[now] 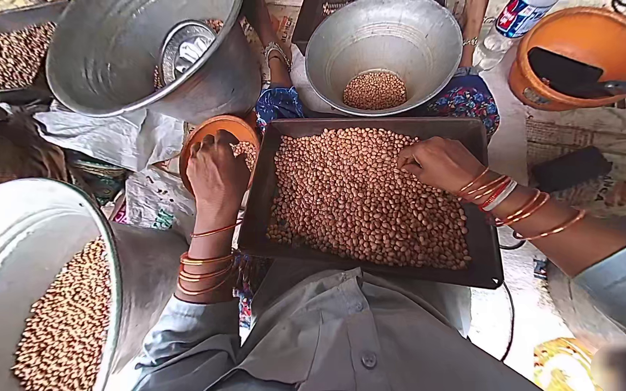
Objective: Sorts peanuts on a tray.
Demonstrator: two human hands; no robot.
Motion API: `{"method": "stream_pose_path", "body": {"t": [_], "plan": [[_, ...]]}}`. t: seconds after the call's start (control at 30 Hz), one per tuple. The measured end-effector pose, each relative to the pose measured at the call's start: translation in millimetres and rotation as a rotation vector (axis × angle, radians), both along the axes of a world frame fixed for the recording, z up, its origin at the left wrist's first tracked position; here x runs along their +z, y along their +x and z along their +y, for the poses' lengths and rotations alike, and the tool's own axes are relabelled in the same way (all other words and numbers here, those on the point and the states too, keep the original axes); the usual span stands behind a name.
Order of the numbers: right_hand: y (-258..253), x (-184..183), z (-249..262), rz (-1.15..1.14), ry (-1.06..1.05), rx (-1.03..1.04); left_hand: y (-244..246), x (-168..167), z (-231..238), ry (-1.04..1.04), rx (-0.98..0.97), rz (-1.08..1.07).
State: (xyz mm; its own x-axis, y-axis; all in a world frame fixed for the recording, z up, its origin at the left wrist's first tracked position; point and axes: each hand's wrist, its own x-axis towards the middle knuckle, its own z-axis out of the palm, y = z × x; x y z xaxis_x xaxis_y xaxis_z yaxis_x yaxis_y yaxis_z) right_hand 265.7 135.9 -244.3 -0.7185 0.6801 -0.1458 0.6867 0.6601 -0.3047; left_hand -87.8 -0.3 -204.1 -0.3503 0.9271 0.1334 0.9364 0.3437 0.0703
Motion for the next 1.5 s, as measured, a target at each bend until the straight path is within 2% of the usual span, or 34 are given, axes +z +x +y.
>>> {"method": "stream_pose_path", "body": {"t": [0.1, 0.2, 0.27, 0.33, 0.47, 0.6, 0.67, 0.8, 0.87, 0.9, 0.97, 1.07, 1.2, 1.3, 1.5], "plan": [[1, 3, 3, 0.002, 0.038, -0.015, -3, 0, -17, -0.025, -0.094, -0.119], [7, 6, 8, -0.179, 0.039, -0.118, 8, -14, -9, -0.348, -0.141, -0.259], [14, 4, 11, -0.316, 0.005, -0.189, 16, -28, -5, -0.607, -0.139, -0.267], [16, 3, 9, -0.399, -0.047, -0.184, 34, -37, -3, -0.78, -0.205, -0.274], [0, 8, -6, -0.42, -0.257, -0.062, 81, -39, -4, -0.856, -0.327, -0.345], [-20, 13, -27, -0.308, -0.457, 0.009, 115, -43, -3, -0.821, -0.275, -0.525], [-25, 12, -35, -0.138, -0.587, 0.002, 120, -44, -6, -0.719, -0.256, -0.785], [-29, 21, -46, 0.244, -0.746, -0.025, 124, -48, -14, -0.343, -0.092, -1.523], [-26, 26, -43, 0.388, -0.731, 0.021, 122, -46, -13, -0.193, -0.042, -1.72], [-25, 29, -40, 0.438, -0.717, 0.031, 120, -42, -11, -0.141, -0.034, -1.742], [-21, 36, -36, 0.521, -0.675, 0.035, 111, -33, -6, -0.083, -0.096, -1.694], [-12, 34, -26, 0.64, -0.543, 0.107, 88, -19, 0, -0.129, -0.327, -1.434], [-2, 39, -17, 0.592, -0.321, 0.124, 77, -9, 2, -0.04, -0.446, -0.869], [3, 46, -13, 0.491, -0.235, 0.088, 87, -9, 1, -0.007, -0.53, -0.475], [9, 44, -3, 0.331, -0.066, 0.098, 128, -29, -2, -0.047, -0.68, -0.395]]}}
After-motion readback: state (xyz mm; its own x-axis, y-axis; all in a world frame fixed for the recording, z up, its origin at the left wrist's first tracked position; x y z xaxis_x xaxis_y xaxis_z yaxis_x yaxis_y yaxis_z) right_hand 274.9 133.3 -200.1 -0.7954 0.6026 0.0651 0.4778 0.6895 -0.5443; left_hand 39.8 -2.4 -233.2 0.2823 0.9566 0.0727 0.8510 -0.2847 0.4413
